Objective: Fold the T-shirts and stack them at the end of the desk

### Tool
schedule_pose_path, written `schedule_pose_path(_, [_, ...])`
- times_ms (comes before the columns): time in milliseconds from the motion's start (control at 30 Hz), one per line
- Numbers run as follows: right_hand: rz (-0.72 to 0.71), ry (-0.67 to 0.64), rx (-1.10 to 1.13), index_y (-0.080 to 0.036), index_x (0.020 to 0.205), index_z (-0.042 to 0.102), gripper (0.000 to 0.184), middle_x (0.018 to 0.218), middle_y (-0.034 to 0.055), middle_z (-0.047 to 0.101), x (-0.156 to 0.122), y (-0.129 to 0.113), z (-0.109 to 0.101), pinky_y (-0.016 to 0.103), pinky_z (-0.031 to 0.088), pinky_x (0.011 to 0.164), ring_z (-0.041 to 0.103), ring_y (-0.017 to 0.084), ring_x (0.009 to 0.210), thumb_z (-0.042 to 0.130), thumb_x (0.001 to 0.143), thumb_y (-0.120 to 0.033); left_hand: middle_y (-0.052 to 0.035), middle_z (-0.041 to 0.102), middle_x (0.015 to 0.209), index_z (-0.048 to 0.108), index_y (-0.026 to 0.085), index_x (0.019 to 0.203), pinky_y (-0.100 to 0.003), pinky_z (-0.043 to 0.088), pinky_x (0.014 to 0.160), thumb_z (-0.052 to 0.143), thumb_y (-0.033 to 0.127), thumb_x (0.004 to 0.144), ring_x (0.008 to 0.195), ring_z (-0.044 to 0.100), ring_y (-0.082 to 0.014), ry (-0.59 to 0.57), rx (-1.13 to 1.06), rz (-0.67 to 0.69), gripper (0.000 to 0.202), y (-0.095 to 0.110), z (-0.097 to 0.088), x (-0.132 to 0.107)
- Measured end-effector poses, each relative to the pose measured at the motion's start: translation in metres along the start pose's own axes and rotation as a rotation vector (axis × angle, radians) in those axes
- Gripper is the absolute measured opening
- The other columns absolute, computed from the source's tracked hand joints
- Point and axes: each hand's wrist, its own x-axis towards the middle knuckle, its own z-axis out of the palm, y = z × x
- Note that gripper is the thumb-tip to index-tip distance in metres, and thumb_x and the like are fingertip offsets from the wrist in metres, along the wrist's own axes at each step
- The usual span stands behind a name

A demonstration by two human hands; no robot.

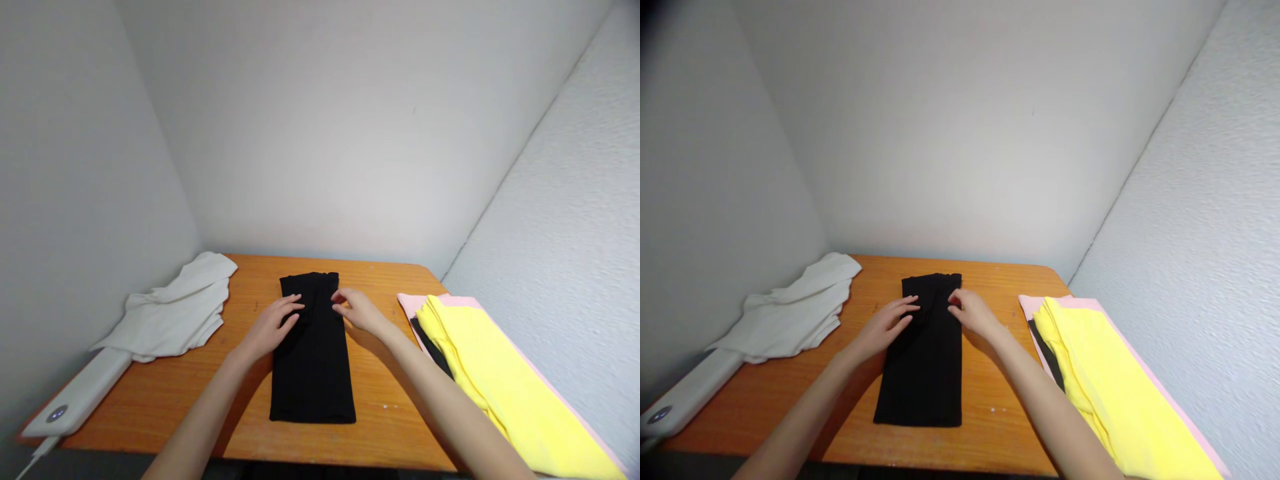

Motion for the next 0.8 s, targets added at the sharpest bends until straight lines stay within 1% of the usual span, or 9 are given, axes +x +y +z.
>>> schedule_pose_path(100, [-0.127,-0.222,0.032,-0.022,0.118,0.066,0.033,0.121,0.0084,0.065,-0.064,-0.017,0.002,0.035,0.041,0.100,0.057,0.022,0.115,0.064,0.087,-0.032,-0.0047,0.052,0.143,0.061,0.028,0.126,-0.043,0.030,0.116,0.040,0.049,0.097,0.136,0.043,-0.0216,-0.120,-0.015,-0.038,0.041,0.010,-0.005,-0.036])
schedule_pose_path(167, [-0.119,-0.300,0.003,-0.024,0.131,0.059,0.053,0.142,0.0111,0.050,-0.102,-0.026,0.005,0.042,0.032,0.110,0.042,0.027,0.134,0.068,0.083,-0.043,-0.0060,0.043,0.150,0.056,0.030,0.133,-0.049,0.025,0.117,0.048,0.054,0.092,0.142,0.033,-0.0251,-0.239,0.023,-0.050,0.048,0.020,-0.002,-0.062])
schedule_pose_path(267, [-0.101,-0.347,-0.040,-0.025,0.145,0.043,0.089,0.156,0.0120,0.028,-0.150,-0.035,0.009,0.049,0.020,0.116,0.021,0.030,0.145,0.078,0.068,-0.054,-0.0086,0.018,0.160,0.030,0.031,0.150,-0.056,0.016,0.118,0.065,0.061,0.078,0.147,0.016,-0.0303,-0.375,0.052,-0.003,0.086,0.038,0.006,-0.104])
schedule_pose_path(367, [-0.131,-0.379,-0.085,-0.028,0.149,0.033,0.104,0.157,0.0109,0.023,-0.188,-0.037,0.019,0.053,0.018,0.116,0.019,0.032,0.145,0.084,0.059,-0.041,-0.0076,0.005,0.161,0.010,0.033,0.154,-0.060,0.014,0.117,0.079,0.048,0.066,0.147,0.010,-0.0339,-0.438,0.099,0.070,0.113,0.053,0.013,-0.145])
schedule_pose_path(467, [-0.128,-0.336,-0.160,-0.034,0.144,0.042,0.086,0.154,0.0079,0.030,-0.217,-0.031,0.038,0.056,0.022,0.114,0.027,0.032,0.142,0.072,0.066,-0.014,-0.0007,0.010,0.161,0.010,0.039,0.152,-0.055,0.019,0.118,0.063,0.012,0.072,0.147,0.017,-0.0289,-0.384,0.201,0.080,0.101,0.058,0.023,-0.177])
schedule_pose_path(533, [-0.123,-0.271,-0.170,-0.038,0.135,0.054,0.072,0.150,0.0052,0.039,-0.231,-0.025,0.050,0.056,0.028,0.110,0.035,0.031,0.139,0.059,0.070,-0.006,0.0024,0.023,0.159,0.018,0.043,0.151,-0.051,0.026,0.118,0.050,0.001,0.070,0.145,0.027,-0.0256,-0.326,0.200,0.119,0.097,0.058,0.029,-0.191])
schedule_pose_path(600, [-0.129,-0.225,-0.119,-0.038,0.121,0.064,0.058,0.142,0.0032,0.051,-0.239,-0.020,0.056,0.054,0.035,0.105,0.044,0.030,0.133,0.053,0.073,-0.009,0.0014,0.042,0.151,0.038,0.043,0.144,-0.048,0.035,0.113,0.050,0.006,0.072,0.137,0.041,-0.0266,-0.247,0.098,0.147,0.081,0.059,0.032,-0.198])
schedule_pose_path(700, [-0.083,-0.128,0.022,-0.030,0.096,0.070,0.028,0.112,0.0057,0.070,-0.239,-0.021,0.054,0.044,0.044,0.091,0.061,0.027,0.109,0.047,0.084,-0.021,-0.0049,0.068,0.119,0.066,0.032,0.107,-0.039,0.051,0.094,0.052,0.024,0.083,0.110,0.062,-0.0264,-0.088,-0.163,0.004,0.029,0.068,0.029,-0.194])
schedule_pose_path(800, [0.099,0.098,0.089,-0.023,0.072,0.057,0.037,0.074,0.0050,0.064,-0.225,-0.032,0.051,0.033,0.045,0.070,0.060,0.021,0.072,0.035,0.098,-0.035,-0.0055,0.067,0.083,0.059,0.024,0.077,-0.032,0.052,0.071,0.045,0.040,0.092,0.080,0.064,-0.0226,0.057,-0.243,-0.284,0.027,0.082,0.024,-0.171])
